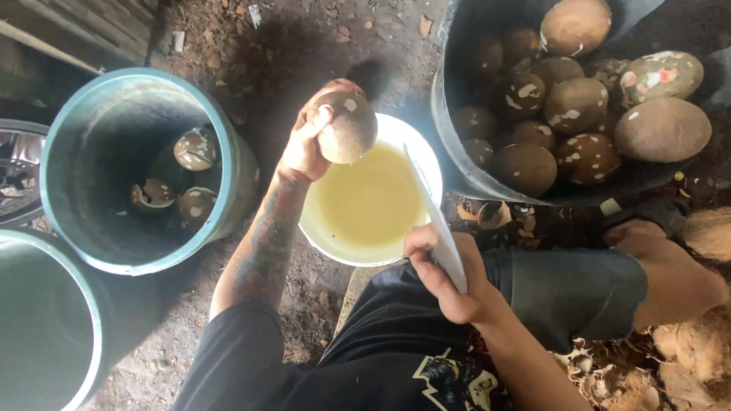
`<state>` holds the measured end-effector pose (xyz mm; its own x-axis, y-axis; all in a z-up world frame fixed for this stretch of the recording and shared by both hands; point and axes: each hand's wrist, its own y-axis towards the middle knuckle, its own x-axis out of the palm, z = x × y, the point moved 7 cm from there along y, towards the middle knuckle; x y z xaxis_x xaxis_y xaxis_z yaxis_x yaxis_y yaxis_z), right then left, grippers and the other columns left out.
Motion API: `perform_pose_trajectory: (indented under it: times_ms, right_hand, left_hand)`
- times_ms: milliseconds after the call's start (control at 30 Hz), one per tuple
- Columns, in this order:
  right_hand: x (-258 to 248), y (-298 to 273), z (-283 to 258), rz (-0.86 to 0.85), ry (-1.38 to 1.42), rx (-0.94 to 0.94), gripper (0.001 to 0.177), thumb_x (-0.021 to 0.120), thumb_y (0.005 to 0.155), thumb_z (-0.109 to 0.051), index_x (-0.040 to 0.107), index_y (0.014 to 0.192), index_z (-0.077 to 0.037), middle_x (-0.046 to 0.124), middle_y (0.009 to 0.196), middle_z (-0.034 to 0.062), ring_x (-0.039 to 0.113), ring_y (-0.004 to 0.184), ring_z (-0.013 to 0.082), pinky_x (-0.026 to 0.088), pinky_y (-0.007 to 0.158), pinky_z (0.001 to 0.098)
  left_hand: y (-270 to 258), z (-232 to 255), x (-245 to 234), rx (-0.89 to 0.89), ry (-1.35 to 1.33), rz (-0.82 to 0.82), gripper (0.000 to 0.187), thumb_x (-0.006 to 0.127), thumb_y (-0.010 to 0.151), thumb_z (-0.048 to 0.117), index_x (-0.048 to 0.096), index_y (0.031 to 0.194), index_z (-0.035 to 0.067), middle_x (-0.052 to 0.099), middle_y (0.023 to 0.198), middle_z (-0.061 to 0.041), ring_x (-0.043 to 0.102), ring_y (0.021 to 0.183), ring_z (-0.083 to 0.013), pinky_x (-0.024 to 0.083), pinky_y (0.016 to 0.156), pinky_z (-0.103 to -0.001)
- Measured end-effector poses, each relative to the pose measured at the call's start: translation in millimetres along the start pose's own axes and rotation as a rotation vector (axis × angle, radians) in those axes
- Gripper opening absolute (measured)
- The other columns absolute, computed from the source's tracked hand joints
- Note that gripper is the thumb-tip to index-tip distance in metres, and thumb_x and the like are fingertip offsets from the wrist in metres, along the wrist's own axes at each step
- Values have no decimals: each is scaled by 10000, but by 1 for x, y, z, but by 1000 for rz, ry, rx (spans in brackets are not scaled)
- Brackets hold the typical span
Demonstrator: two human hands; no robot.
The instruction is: The person sits on the ground and uses a machete to peel the husk off a coconut. After removing the husk, they use a knife to open the coconut and pour the water into a bucket.
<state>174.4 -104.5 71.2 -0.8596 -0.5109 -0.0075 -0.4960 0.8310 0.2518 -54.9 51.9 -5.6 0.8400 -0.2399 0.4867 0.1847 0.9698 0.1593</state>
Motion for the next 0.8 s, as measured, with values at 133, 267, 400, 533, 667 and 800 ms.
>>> perform_pose_trajectory:
  times_ms: [133, 267, 400, 533, 667, 800]
  right_hand:
    - [-1, 17, 63, 56, 190, 244, 117, 516, 910, -60, 592, 822, -52, 417, 509, 10, 473, 417, 109, 390, 443, 230]
    - [-2, 8, 99, 16, 391, 450, 111, 519, 814, 25, 618, 818, -25, 431, 493, -21, 465, 370, 94, 383, 407, 249]
    - [-9, 13, 93, 61, 220, 434, 165, 475, 795, 26, 637, 821, 12, 395, 521, -18, 417, 426, 83, 344, 449, 262]
    - [-6, 19, 46, 9, 114, 427, 187, 500, 811, -40, 676, 874, -21, 415, 488, 8, 450, 417, 117, 374, 457, 268]
    - [9, 9, 36, 7, 194, 332, 225, 489, 910, -120, 689, 950, -24, 509, 479, 33, 479, 372, 104, 384, 406, 236]
    - [14, 7, -52, 15, 52, 115, 142, 523, 947, -160, 643, 964, -86, 535, 694, 22, 495, 583, 135, 415, 565, 285]
  left_hand:
    - [2, 2, -5, 32, 95, -8, 590, 782, 871, 515, 691, 1310, 131, 617, 1265, -112, 658, 1195, -268, 663, 933, -504]
    - [4, 1, -7, 93, 227, 6, 578, 830, 827, 475, 717, 1274, 126, 631, 1265, -129, 649, 1191, -271, 644, 909, -489]
    - [14, 14, 2, 97, 175, -3, 604, 846, 793, 412, 700, 1282, 90, 651, 1225, -142, 686, 1112, -249, 655, 899, -481]
    - [11, 10, 2, 122, 114, 32, 681, 851, 751, 439, 705, 1305, 72, 716, 1168, -152, 726, 1051, -234, 648, 893, -458]
    - [21, 25, 36, 162, -129, -111, 785, 771, 804, 563, 646, 1371, 36, 723, 1215, -256, 727, 1174, -328, 615, 986, -501]
    - [13, 33, 53, 182, -298, -249, 616, 720, 1004, 514, 588, 1472, 137, 628, 1441, -210, 665, 1206, -393, 604, 832, -445]
